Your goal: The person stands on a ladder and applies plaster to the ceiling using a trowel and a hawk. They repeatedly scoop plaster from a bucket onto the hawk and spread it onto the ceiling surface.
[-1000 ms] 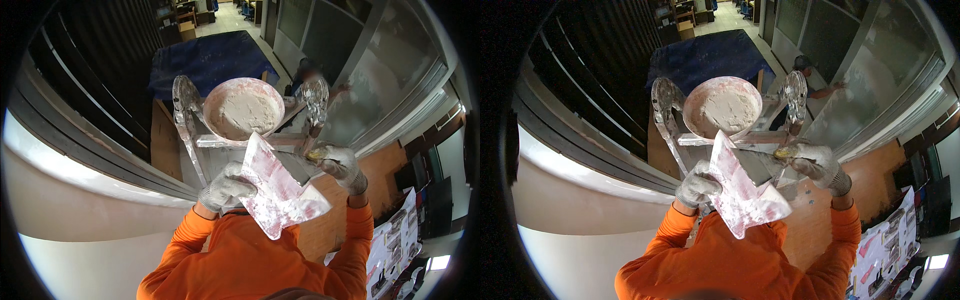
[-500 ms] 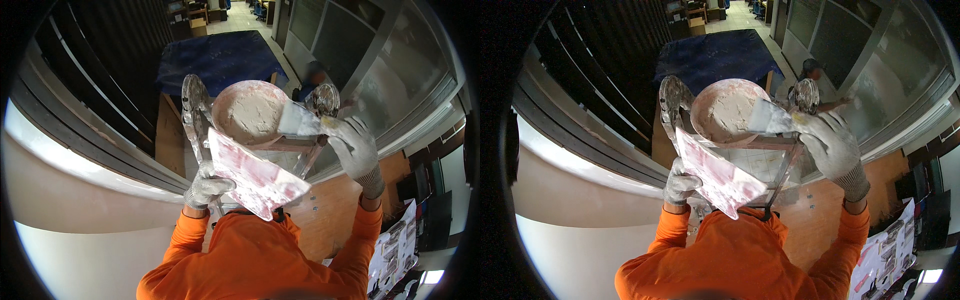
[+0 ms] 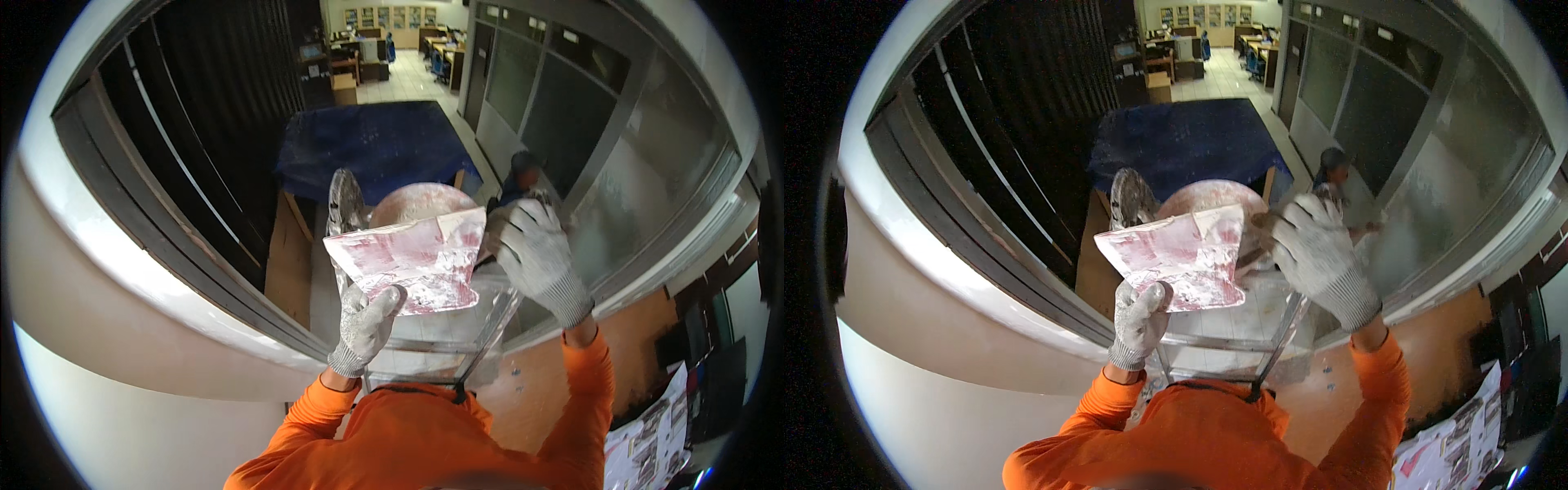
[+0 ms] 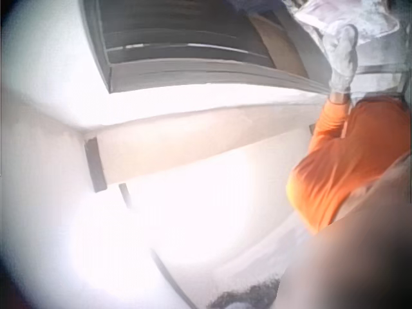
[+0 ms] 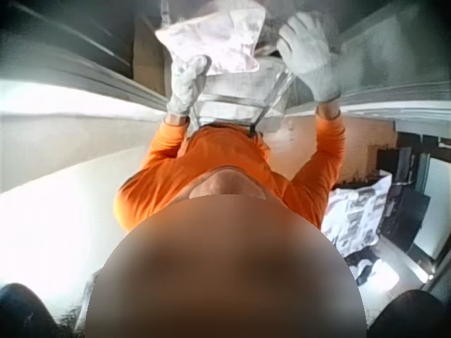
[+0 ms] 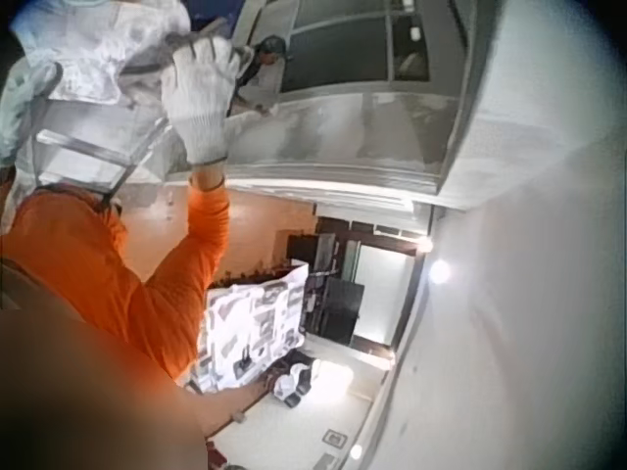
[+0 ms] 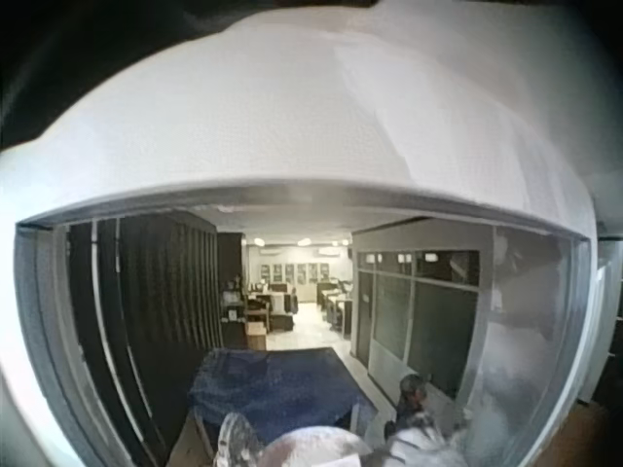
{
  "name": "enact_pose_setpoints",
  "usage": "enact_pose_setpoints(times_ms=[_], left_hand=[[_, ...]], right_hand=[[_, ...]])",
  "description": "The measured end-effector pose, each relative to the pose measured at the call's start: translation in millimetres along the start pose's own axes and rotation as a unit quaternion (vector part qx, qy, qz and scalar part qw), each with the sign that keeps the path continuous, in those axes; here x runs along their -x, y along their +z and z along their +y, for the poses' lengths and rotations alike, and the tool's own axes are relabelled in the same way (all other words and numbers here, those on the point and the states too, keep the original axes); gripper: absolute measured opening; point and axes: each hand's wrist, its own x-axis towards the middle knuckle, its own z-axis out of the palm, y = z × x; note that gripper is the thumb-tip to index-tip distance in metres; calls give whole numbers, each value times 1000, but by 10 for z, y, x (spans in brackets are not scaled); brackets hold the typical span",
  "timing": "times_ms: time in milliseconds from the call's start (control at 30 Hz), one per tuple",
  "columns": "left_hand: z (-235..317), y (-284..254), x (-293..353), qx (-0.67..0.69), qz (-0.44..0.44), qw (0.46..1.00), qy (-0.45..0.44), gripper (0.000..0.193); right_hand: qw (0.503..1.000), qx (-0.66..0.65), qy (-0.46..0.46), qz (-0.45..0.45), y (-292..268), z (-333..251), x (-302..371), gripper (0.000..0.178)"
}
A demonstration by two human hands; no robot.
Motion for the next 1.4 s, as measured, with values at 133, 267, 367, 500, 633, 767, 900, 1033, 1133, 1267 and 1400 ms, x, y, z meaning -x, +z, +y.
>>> enact_pose_setpoints(times_ms=[133, 267, 367, 500, 633, 767, 900, 1033, 1133, 1267, 1400], left_hand=[[9, 190, -226, 86, -11, 993, 85, 38], [-143, 621, -373, 92, -74, 985, 124, 23], [-127, 698, -450, -321, -107, 924, 179, 32], [-61, 846, -486, -244, -160, 943, 161, 43], [323, 1028, -519, -339, -182, 886, 259, 66], [477, 621, -724, -522, -30, 735, 432, 67], [503, -80, -1052, -577, 151, 710, 374, 66], [367, -669, -1345, -571, 112, 776, 244, 67], [311, -720, -1354, -513, 84, 836, 173, 68], [314, -638, -1340, -489, 67, 855, 158, 64], [313, -741, -1342, -479, 66, 860, 163, 63]], right_hand=[[903, -416, 60, 94, -92, -194, 148, 57], [663, -728, 47, 168, 174, -644, 196, 89], [663, -682, 45, 307, 327, -880, 69, 94], [631, -711, 138, 280, 100, -948, -83, 71], [639, -678, 69, 357, -267, -898, -335, 43], [539, -691, -13, 482, -720, -260, -478, 51], [720, -204, 10, 663, -1374, 254, -929, 56], [727, 146, 109, 662, -1780, 229, -1319, 55], [734, -77, 82, 670, -1997, -70, -1615, 39], [681, -334, 35, 650, -2235, -207, -2058, 31], [533, -638, 38, 555, -2731, -594, -2275, 31]])
